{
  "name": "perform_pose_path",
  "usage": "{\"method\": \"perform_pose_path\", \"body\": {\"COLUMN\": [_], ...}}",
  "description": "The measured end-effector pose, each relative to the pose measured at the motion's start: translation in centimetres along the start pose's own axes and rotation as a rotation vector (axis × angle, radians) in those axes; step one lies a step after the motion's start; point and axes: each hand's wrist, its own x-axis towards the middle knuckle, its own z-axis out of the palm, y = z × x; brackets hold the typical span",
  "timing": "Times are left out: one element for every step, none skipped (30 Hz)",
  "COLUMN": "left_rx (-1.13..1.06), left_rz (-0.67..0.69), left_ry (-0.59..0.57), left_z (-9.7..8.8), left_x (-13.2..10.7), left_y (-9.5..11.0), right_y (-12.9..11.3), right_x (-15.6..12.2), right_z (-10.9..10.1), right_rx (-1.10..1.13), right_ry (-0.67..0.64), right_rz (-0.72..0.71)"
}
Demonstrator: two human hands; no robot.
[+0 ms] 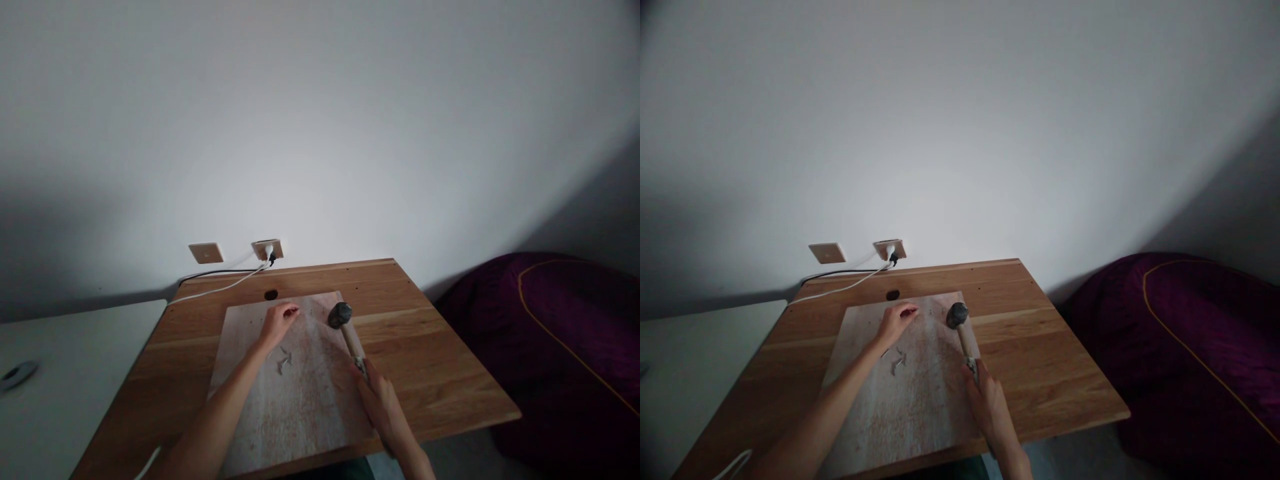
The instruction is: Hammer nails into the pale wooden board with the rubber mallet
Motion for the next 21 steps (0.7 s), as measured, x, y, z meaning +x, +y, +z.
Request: {"method": "perform_pose_path", "body": {"left_rx": [0.005,0.014,0.025,0.039,0.058,0.081,0.106,0.13,0.148,0.154,0.146,0.126,0.098,0.068,0.04,0.017,0.001,-0.008,-0.011,-0.009,-0.004], "left_rz": [0.003,0.007,0.013,0.023,0.038,0.055,0.074,0.09,0.102,0.109,0.11,0.103,0.089,0.069,0.047,0.025,0.007,-0.006,-0.017,-0.027,-0.036], "left_ry": [-0.009,-0.021,-0.03,-0.038,-0.041,-0.041,-0.039,-0.035,-0.03,-0.027,-0.027,-0.027,-0.028,-0.029,-0.032,-0.038,-0.047,-0.058,-0.064,-0.062,-0.056], "left_z": [0.0,0.0,0.0,0.0,0.0,0.0,0.1,0.1,0.2,0.2,0.2,0.2,0.2,0.1,0.1,0.0,0.0,-0.1,-0.1,-0.1,-0.2], "left_x": [-0.1,-0.2,-0.4,-0.5,-0.6,-0.7,-0.7,-0.8,-0.8,-0.9,-0.9,-0.8,-0.8,-0.7,-0.6,-0.5,-0.5,-0.4,-0.4,-0.3,-0.3], "left_y": [-0.1,-0.1,0.0,0.1,0.3,0.5,0.7,0.9,1.0,1.1,1.1,1.2,1.2,1.2,1.2,1.2,1.3,1.3,1.3,1.4,1.4], "right_y": [0.0,0.0,0.0,0.0,0.1,0.1,0.1,0.2,0.2,0.3,0.3,0.4,0.5,0.6,0.7,0.8,0.9,1.0,1.0,1.0,1.0], "right_x": [0.0,0.0,0.0,0.0,0.0,0.0,0.0,0.0,0.0,0.0,0.1,0.1,0.1,0.1,0.1,0.1,0.2,0.2,0.2,0.2,0.2], "right_z": [0.0,0.0,0.0,0.0,0.0,0.0,0.0,-0.1,-0.1,-0.1,0.0,0.0,0.1,0.1,0.2,0.3,0.3,0.4,0.4,0.4,0.4], "right_rx": [-0.001,-0.003,-0.006,-0.008,-0.008,-0.007,-0.008,-0.009,-0.014,-0.022,-0.029,-0.034,-0.036,-0.033,-0.025,-0.017,-0.014,-0.015,-0.02,-0.027,-0.035], "right_ry": [-0.002,-0.002,-0.004,-0.009,-0.01,-0.011,-0.01,-0.009,-0.005,-0.001,0.001,0.002,0.006,0.011,0.017,0.021,0.023,0.019,0.016,0.014,0.014], "right_rz": [0.003,0.009,0.014,0.017,0.018,0.017,0.017,0.014,0.014,0.015,0.017,0.019,0.022,0.024,0.023,0.017,0.011,0.004,0.001,0.0,0.002]}}
